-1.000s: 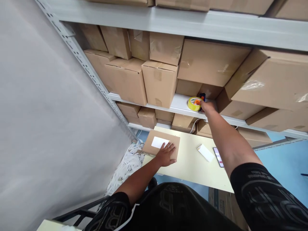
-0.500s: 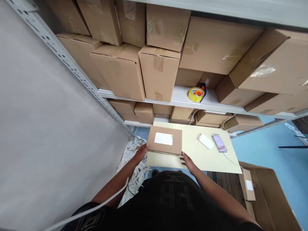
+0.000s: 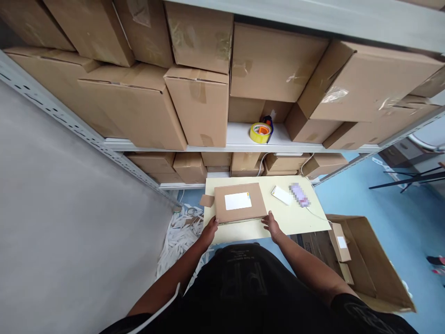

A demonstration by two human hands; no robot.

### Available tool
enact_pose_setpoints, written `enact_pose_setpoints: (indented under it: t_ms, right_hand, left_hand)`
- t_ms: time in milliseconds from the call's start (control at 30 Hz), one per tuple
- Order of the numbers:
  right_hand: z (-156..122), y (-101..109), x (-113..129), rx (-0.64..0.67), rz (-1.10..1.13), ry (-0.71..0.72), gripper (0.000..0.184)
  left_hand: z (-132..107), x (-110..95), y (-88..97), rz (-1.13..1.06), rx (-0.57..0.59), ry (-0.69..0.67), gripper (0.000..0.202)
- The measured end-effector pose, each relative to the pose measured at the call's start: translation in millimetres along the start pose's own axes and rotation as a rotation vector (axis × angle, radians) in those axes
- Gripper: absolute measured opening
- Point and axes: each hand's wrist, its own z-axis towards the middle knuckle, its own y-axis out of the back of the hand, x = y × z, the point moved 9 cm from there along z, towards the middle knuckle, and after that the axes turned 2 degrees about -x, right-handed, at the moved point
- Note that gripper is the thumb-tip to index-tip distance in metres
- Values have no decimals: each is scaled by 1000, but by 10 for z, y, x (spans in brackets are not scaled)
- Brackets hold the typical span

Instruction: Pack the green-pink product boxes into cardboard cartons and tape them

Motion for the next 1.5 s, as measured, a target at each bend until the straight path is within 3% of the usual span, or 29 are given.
enact_pose_setpoints:
  t_ms: [167, 300, 500, 633, 733, 867, 1000, 1067, 1133, 1300, 1400, 1500]
  right_hand:
    - [-139, 95, 141, -63, -88, 115, 82]
    - [-251, 243, 450, -151, -182, 229, 83]
    - [-269, 141, 1116, -217, -291, 356, 76]
    - [-245, -1, 1315, -237, -388, 371, 69]
    - [-258, -9, 1258, -232, -383, 386, 67]
    - [-268, 113, 894, -157, -267, 295, 67]
    - [-293, 359, 460, -127, -182, 178, 63]
    - [-289, 479, 287, -113, -182, 145, 62]
    - [-257, 584, 152, -89, -192, 127, 62]
    - [-59, 821, -3, -20, -270, 130, 55]
    - [96, 980, -3, 38, -315, 136, 45]
    - [244, 1173, 19, 114, -343, 143, 37]
  left_hand:
    - [-246, -458, 106, 81, 16, -158, 75]
    - [-344, -799, 263, 155, -58, -227, 67]
    - [-32, -1051, 323, 261, -158, -212, 63]
    - [177, -1078, 284, 382, -169, -185, 56]
    - [202, -1051, 267, 440, -160, -212, 58]
    - [138, -1022, 269, 472, -138, -254, 58]
    - [-8, -1278, 219, 605, -182, -420, 44]
    - [-84, -1461, 52, 660, -110, -494, 38]
    - [-148, -1628, -239, 694, 48, -532, 35]
    - [-213, -1991, -1252, 781, 364, -614, 35]
    - [-67, -2060, -1930, 888, 424, -631, 32]
    - [234, -1986, -2544, 992, 412, -572, 28]
